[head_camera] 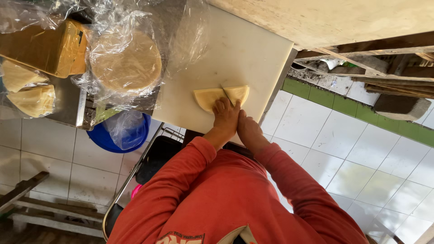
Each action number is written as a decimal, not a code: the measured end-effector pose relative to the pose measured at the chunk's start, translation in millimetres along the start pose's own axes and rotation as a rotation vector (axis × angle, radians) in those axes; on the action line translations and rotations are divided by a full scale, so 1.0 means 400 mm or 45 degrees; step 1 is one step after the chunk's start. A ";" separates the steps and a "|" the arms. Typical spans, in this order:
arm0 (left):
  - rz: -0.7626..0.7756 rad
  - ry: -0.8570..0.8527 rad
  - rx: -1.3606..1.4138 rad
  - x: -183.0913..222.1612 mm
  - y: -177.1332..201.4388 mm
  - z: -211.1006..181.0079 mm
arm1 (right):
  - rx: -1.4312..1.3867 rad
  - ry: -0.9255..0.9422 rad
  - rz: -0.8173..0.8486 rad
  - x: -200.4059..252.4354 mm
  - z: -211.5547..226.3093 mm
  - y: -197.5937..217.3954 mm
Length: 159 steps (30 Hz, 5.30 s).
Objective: The person cuts a stack of circular dough sheets into quarters with a knife and kemudian folds individual dough discs into triangular shapes before placing them into plastic packaging.
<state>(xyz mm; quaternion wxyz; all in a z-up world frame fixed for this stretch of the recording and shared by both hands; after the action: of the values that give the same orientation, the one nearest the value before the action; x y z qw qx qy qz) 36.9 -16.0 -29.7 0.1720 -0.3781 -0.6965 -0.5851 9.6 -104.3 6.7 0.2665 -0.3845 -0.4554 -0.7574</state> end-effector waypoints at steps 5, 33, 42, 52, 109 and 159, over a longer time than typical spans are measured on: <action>-0.065 -0.029 0.006 0.018 0.019 -0.002 | 0.088 0.018 0.027 -0.047 -0.025 -0.031; -0.033 0.028 -0.140 0.028 -0.016 -0.015 | 0.047 0.071 -0.029 -0.002 -0.125 -0.103; -0.037 -0.001 -0.121 0.024 -0.012 -0.010 | 0.054 0.148 -0.114 -0.012 -0.108 -0.081; -0.135 -0.032 -0.122 0.032 -0.036 -0.004 | 0.099 0.048 0.045 0.108 -0.187 -0.114; -0.420 -0.133 0.323 -0.021 0.111 0.365 | -0.376 -0.399 -0.330 0.263 -0.260 -0.319; -0.237 -0.600 0.175 0.028 0.170 0.408 | -0.576 -0.020 -0.580 -0.008 0.273 -0.288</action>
<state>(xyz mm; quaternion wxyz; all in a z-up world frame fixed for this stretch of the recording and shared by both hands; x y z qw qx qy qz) 112.3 144.0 -17.4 -0.0241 -0.4258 -0.7872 -0.4455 -38.5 44.8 -20.2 -0.0055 -0.3281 -0.3517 -0.8767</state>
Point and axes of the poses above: each hand's wrist, its own x-axis away from the middle knuckle, its own y-axis out of the back of the hand, z = x × y, the point moved 5 cm from there along -x, towards the middle knuckle, and after that the axes turned 7 degrees about z, right-handed, at the moved point
